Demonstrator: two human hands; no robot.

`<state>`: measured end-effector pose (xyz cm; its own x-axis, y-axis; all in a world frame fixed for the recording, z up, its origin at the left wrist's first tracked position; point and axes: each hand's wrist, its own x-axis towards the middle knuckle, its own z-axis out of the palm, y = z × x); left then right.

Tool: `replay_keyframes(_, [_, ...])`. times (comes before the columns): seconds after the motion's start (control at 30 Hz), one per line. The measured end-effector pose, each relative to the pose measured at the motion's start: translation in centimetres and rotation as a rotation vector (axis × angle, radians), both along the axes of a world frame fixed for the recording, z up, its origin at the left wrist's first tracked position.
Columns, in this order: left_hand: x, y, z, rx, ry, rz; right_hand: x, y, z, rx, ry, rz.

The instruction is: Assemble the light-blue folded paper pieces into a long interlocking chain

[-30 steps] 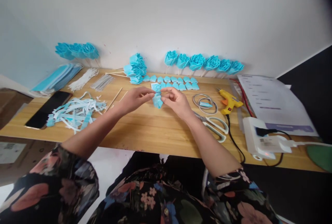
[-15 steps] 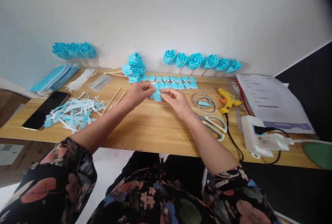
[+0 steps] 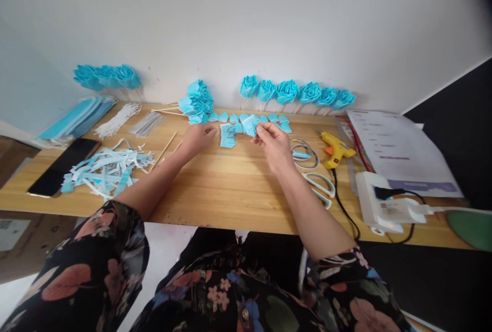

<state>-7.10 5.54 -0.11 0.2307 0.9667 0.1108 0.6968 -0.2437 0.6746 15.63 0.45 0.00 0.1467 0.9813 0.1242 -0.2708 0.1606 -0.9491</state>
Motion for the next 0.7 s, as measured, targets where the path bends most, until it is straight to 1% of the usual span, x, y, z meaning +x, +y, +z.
replay_keyframes(0.13, [0.9,0.6,0.1,0.072,0.217,0.039,0.0,-0.1,0.0,-0.002,0.016,-0.002])
replay_keyframes(0.27, [1.9,1.6,0.3,0.043,0.341,0.076,0.1,0.0,0.0,-0.003,0.018,-0.001])
replay_keyframes(0.4, [2.6,2.6,0.4,-0.020,0.469,0.095,0.2,-0.1,0.2,-0.015,0.001,-0.001])
replay_keyframes(0.53, [3.1,3.4,0.4,-0.062,0.513,0.082,0.2,-0.3,0.4,-0.021,-0.011,-0.003])
replay_keyframes(0.7, [3.3,3.7,0.2,-0.054,0.524,0.098,0.2,-0.4,0.5,-0.035,-0.024,-0.006])
